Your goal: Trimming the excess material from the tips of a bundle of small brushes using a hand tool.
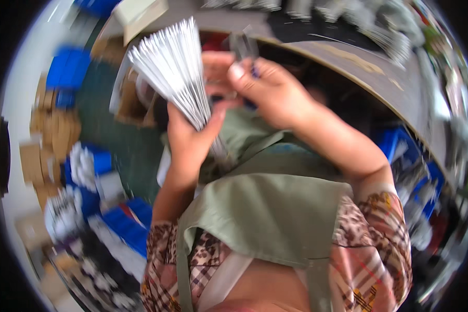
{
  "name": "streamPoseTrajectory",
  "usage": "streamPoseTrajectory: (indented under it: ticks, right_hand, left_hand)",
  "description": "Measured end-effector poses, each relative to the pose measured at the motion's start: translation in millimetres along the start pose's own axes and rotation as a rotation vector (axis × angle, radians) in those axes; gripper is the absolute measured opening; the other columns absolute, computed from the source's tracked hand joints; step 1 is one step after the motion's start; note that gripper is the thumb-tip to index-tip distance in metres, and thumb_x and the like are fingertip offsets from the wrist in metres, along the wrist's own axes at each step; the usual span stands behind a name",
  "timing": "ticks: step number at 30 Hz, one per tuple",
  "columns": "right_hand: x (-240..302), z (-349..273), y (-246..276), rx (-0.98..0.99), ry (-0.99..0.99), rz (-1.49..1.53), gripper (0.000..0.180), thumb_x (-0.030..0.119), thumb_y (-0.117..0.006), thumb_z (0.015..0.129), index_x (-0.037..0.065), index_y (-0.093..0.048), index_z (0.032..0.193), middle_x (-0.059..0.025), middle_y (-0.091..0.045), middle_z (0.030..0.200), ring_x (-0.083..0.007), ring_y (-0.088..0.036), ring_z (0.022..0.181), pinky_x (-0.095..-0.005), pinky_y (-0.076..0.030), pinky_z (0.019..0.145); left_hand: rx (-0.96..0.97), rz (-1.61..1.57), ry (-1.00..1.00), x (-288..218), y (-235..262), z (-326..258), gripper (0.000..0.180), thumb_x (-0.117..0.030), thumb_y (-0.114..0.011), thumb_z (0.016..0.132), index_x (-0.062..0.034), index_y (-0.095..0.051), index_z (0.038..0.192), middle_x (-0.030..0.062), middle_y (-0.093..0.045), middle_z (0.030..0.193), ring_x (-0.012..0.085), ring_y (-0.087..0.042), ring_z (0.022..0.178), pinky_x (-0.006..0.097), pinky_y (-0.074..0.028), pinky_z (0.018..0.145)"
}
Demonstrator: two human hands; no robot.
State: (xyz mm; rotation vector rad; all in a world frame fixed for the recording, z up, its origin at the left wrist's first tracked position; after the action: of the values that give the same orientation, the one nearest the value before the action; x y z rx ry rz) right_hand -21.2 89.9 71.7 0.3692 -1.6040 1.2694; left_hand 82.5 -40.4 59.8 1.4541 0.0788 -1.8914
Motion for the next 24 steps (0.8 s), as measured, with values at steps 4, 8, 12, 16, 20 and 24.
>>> streamPoseTrajectory:
  ticks: [4,8,12,16,20,24]
  right_hand:
    - [40.0,18.1,-18.6,0.181,0.120,-0.130,0.042,0.030,-0.042,0.096,0.004,-0.039,0.128,-0.0151,-0.050,0.125,-0.0262,-0.053,0.109,-0.0382,-0.050,0.082]
    - [54.2,32.0,-67.2,0.744,-0.164,0.302,0.019,0.019,-0.050,0.092,0.005,-0.058,0.102,-0.0165,-0.059,0.107,-0.0240,-0.058,0.093,-0.0320,-0.049,0.066]
    - [39.0,43.4,-106.1,1.164,-0.421,0.246,0.011,0.008,-0.059,0.086,0.009,-0.069,0.084,-0.0122,-0.064,0.094,-0.0207,-0.062,0.086,-0.0297,-0.048,0.065]
    - [44.2,35.5,-93.3,1.031,-0.348,0.193,0.010,0.008,-0.059,0.086,0.009,-0.069,0.085,-0.0117,-0.064,0.095,-0.0205,-0.062,0.086,-0.0299,-0.048,0.066]
    - [40.0,53.5,-109.9,0.854,-0.251,0.042,0.010,0.009,-0.059,0.086,0.009,-0.069,0.086,-0.0110,-0.063,0.097,-0.0202,-0.062,0.087,-0.0303,-0.048,0.067]
    - [25.5,70.7,-118.7,0.757,-0.121,0.011,0.010,0.009,-0.059,0.086,0.010,-0.069,0.088,-0.0103,-0.063,0.098,-0.0199,-0.062,0.087,-0.0307,-0.048,0.068]
  left_hand:
    - [-0.320,-0.292,0.118,3.3,75.4,4.8,0.046,0.006,-0.068,0.070,0.0015,-0.051,0.112,0.0097,-0.060,0.095,0.0161,-0.060,0.078,0.028,-0.049,0.072]
    - [-0.554,-0.397,0.084,33.8,164.5,-3.6,0.041,0.006,-0.066,0.071,0.0066,-0.051,0.108,0.0142,-0.060,0.093,0.0192,-0.059,0.073,0.031,-0.049,0.067]
    - [-0.734,-0.307,0.380,143.4,205.5,-53.8,0.066,0.003,-0.073,0.065,0.0037,-0.037,0.120,0.0147,-0.056,0.098,0.0216,-0.058,0.088,0.032,-0.049,0.077]
    - [-0.931,-0.240,0.755,269.7,159.3,-131.4,0.080,0.004,-0.073,0.063,0.0056,-0.030,0.130,0.0185,-0.051,0.113,0.0267,-0.053,0.103,0.036,-0.045,0.086]
    - [-0.862,-0.515,1.027,377.2,81.3,-206.0,0.065,-0.001,-0.074,0.062,0.0096,-0.043,0.119,0.0180,-0.055,0.110,0.0287,-0.057,0.098,0.037,-0.047,0.084]
    - [-0.879,-0.485,1.276,435.9,30.1,-242.5,0.067,-0.004,-0.075,0.061,0.0102,-0.044,0.118,0.0176,-0.057,0.109,0.0298,-0.059,0.094,0.037,-0.049,0.080]
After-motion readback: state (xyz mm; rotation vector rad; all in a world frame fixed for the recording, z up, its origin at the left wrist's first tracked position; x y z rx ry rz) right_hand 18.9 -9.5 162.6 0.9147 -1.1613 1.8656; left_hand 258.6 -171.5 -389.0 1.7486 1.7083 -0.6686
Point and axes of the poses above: each hand's wrist, its own z-axis towards the middle knuckle, its own y-axis out of the back of the hand, x = y × z, the point moved 3 cm from there along z, towards the middle knuckle
